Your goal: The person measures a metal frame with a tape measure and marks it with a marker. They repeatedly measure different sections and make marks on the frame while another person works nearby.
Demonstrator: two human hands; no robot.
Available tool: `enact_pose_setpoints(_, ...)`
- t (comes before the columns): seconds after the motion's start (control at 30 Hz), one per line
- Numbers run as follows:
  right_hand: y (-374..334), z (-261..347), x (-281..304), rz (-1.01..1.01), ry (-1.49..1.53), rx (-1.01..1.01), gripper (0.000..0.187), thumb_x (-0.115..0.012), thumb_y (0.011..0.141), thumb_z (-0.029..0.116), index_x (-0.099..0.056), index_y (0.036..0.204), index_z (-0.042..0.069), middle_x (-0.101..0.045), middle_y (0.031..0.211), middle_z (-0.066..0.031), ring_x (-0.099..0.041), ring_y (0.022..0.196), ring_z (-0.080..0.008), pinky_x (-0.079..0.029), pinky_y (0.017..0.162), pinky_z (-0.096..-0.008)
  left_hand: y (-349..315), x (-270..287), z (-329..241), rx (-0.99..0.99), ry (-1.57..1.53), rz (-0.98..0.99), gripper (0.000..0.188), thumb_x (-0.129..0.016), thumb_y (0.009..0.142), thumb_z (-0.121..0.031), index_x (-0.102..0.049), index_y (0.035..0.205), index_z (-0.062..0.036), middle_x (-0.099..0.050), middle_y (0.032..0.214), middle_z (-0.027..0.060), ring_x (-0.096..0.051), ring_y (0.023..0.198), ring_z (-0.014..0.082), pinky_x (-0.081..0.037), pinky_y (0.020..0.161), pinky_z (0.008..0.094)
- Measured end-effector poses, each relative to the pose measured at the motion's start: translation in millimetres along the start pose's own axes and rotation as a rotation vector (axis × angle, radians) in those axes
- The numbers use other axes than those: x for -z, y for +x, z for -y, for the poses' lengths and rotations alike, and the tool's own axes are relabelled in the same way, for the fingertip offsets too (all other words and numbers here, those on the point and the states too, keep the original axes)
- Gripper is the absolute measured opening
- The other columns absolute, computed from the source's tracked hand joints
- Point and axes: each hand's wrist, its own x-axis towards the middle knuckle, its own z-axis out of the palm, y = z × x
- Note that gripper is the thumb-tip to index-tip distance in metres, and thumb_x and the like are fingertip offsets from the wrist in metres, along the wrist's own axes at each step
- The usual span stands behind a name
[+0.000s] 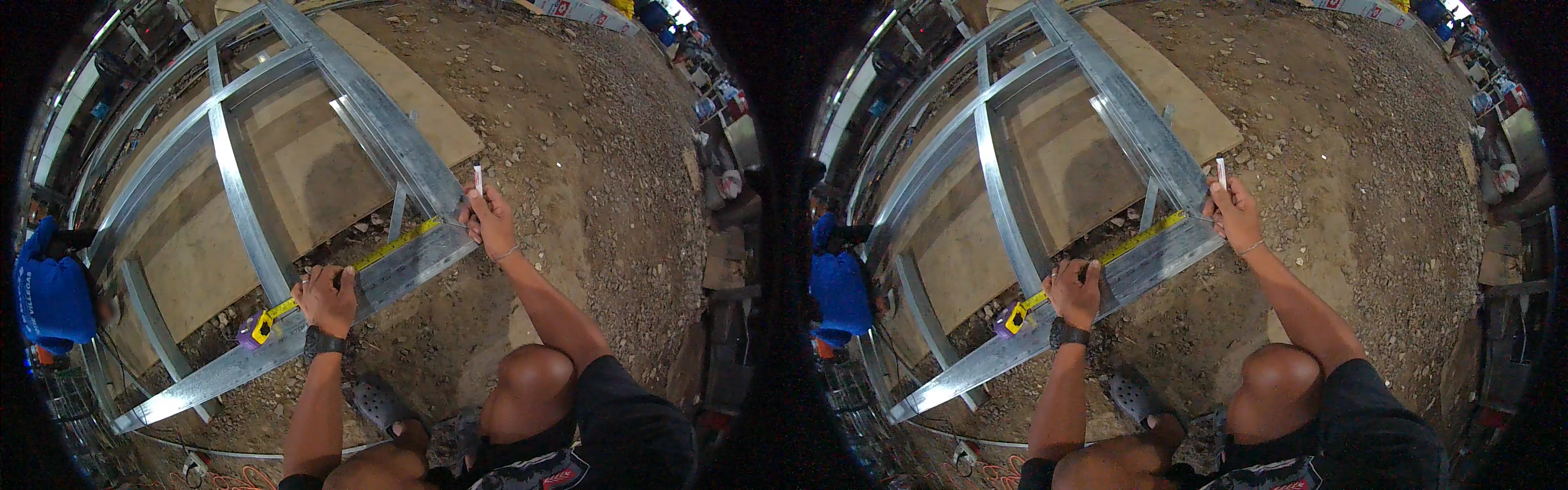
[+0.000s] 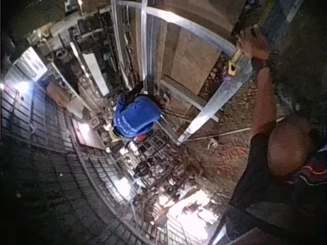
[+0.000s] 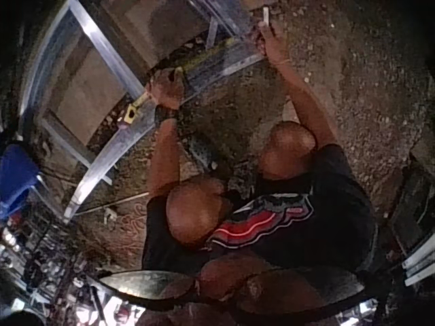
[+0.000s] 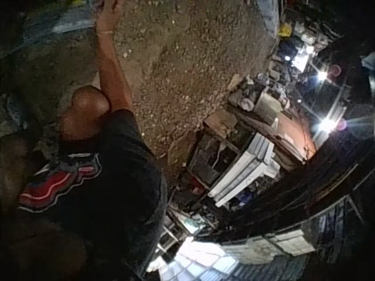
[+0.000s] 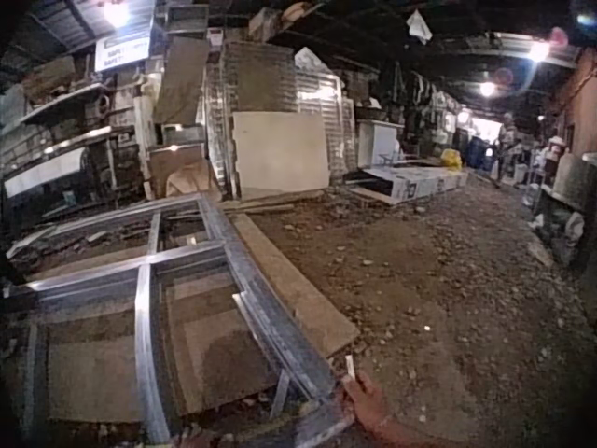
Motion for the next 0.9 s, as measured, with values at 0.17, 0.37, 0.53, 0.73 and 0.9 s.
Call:
enact_pose_setpoints(0.17, -1.8, -12.0, 3.5, 0.021, -0.413, 0.163, 0.039, -0.081, 0.093, 0.028, -0.065, 0.122, 0.008, -0.069, 0.073, -0.0053, -0.063, 0.054, -0.0153, -0.046, 0.048, -0.0334, 1.2, -1.9, 0.3, -0.026, 0.001, -0.011, 0.019, -0.076, 0.091, -0.034, -0.074, 0.087, -0.0153, -0.065, 0.091, 0.0053, -0.063, 0.097, 0.0325, -0.035, 0.097, 0.0472)
enact_pose_setpoints(0.37, -60.6, 1.6, -34.3, 0.575, -1.369, 0.618, 0.064, -0.077, 0.088, 0.025, -0.056, 0.147, 0.014, -0.073, 0.078, -0.0106, -0.070, 0.062, -0.0317, -0.052, 0.055, -0.0446, 0.0, 1.0, 2.6, -0.011, 0.021, -0.004, 0.020, -0.076, 0.090, -0.034, -0.074, 0.089, -0.0147, -0.068, 0.092, 0.0060, -0.064, 0.098, 0.0326, -0.037, 0.096, 0.0469)
enact_pose_setpoints(0.53, -57.5, -14.4, -31.5, 0.554, -1.355, 0.672, 0.067, -0.073, 0.090, 0.033, -0.052, 0.152, 0.016, -0.074, 0.078, -0.0103, -0.071, 0.064, -0.0344, -0.054, 0.056, -0.0464, 1.3, -0.8, 0.6, -0.068, 0.034, -0.048, 0.022, -0.074, 0.091, -0.036, -0.075, 0.091, -0.0140, -0.069, 0.092, 0.0061, -0.065, 0.097, 0.0321, -0.039, 0.091, 0.0462)
enact_pose_setpoints(0.73, -52.6, -5.4, -35.0, 0.648, -1.466, 0.598, 0.067, -0.068, 0.094, 0.034, -0.048, 0.155, 0.015, -0.072, 0.075, -0.0115, -0.071, 0.065, -0.0363, -0.054, 0.056, -0.0492, 1.5, 5.1, -1.3, -0.004, 0.003, 0.037, 0.023, -0.073, 0.092, -0.037, -0.075, 0.090, -0.0141, -0.068, 0.093, 0.0054, -0.065, 0.099, 0.0320, -0.039, 0.089, 0.0465)
enact_pose_setpoints(0.9, -52.3, 5.4, -44.9, 0.755, -1.514, 0.549, 0.065, -0.064, 0.096, 0.035, -0.046, 0.155, 0.012, -0.074, 0.080, -0.0147, -0.073, 0.070, -0.0379, -0.055, 0.060, -0.0512, 1.1, 6.2, -1.3, 0.009, -0.010, 0.059, 0.025, -0.071, 0.093, -0.038, -0.075, 0.092, -0.0142, -0.068, 0.096, 0.0063, -0.065, 0.098, 0.0325, -0.039, 0.092, 0.0468)
